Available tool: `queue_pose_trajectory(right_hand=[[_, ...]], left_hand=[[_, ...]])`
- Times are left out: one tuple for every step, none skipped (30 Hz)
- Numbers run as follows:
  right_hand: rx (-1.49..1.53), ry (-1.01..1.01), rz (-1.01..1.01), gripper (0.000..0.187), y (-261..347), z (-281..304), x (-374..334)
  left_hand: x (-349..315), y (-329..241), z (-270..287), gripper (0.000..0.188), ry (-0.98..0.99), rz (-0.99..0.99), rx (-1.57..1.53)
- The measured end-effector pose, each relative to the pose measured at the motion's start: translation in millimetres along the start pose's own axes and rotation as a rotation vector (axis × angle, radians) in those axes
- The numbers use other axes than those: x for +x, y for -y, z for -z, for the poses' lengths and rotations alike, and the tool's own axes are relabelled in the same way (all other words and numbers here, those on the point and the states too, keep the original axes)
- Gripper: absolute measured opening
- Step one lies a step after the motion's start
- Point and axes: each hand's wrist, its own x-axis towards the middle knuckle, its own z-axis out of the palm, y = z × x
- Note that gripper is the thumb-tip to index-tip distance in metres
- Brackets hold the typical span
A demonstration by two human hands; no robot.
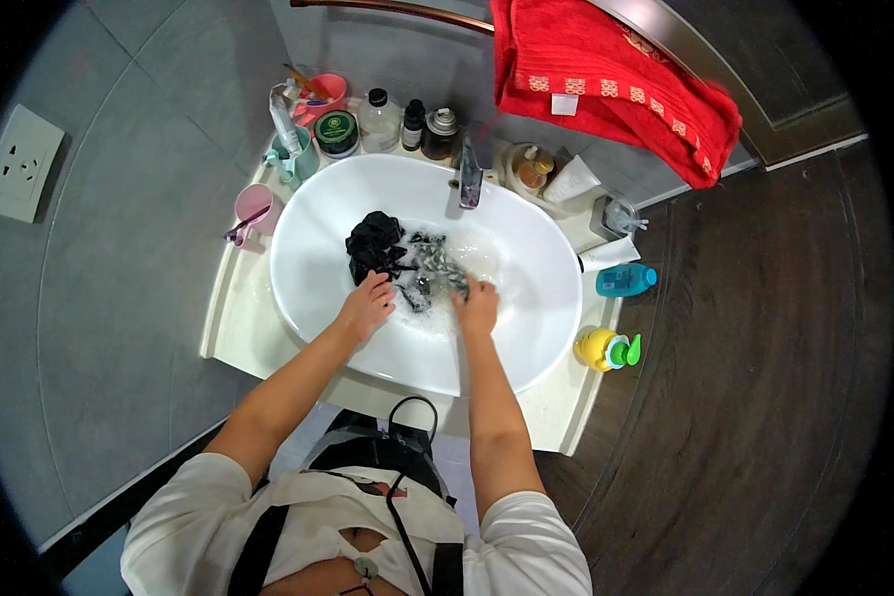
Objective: The person washes clothes in a sink by hand, scrubbing a checkered garment and a black piece of clothing in soapy water, turning them over and rubbing the fabric together, before wringing them out.
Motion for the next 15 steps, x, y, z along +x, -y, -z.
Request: queue_pose_trajectory(right_hand=[[-0.072, 0.08, -0.003, 0.044, 16, 1, -12], [-0.143, 0.133, 0.12, 0.043, 19, -3, -21], [-0.214, 0.185, 0.243, 0.042, 20, -6, -27], [-0.197, 0.26, 0.323, 0.041, 32, 8, -32], [-0.23, 0.252, 0.294, 0.039, 30, 10, -30], [-0.263, 0.243, 0.265, 0.037, 22, 12, -25], [-0.296, 0.228, 0.233, 0.035, 14, 17, -21], [-0.333, 0.201, 0.158, 0.028, 8, 21, -19], [-0.305, 0.229, 0.155, 0.027, 3, 25, -18], [-0.275, 0.259, 0.151, 0.027, 7, 34, -15], [-0.253, 0.295, 0.153, 0.026, 16, 43, -12], [-0.165, 0.407, 0.153, 0.028, 27, 53, -4], [-0.095, 0.377, 0.203, 0.028, 39, 68, -1], [-0.027, 0.346, 0.255, 0.028, 54, 84, 0], [0.042, 0.316, 0.307, 0.028, 67, 99, 0]], left_hand=[[0, 2, 1, 0.057, 0.012, 0.008, -0.003], [0, 4, 1, 0.056, 0.029, 0.016, -0.005], [0, 5, 0, 0.056, 0.045, 0.025, -0.007], [-2, 5, 0, 0.056, 0.03, 0.024, 0.0], [-3, 3, -1, 0.056, 0.014, 0.024, 0.006], [-4, 3, -1, 0.056, -0.002, 0.024, 0.013], [-6, 1, -4, 0.056, 0.014, 0.018, 0.013], [-7, 0, -6, 0.056, 0.03, 0.012, 0.014], [-9, -1, -9, 0.055, 0.047, 0.007, 0.015], [-8, -2, -10, 0.056, 0.063, 0.011, 0.021], [-8, -3, -8, 0.056, 0.076, 0.015, 0.015], [-8, -4, -7, 0.057, 0.09, 0.02, 0.009], [-8, -4, -10, 0.057, 0.088, 0.032, 0.008], [-8, -4, -15, 0.058, 0.086, 0.044, 0.006], [-8, -3, -19, 0.058, 0.083, 0.055, 0.003]])
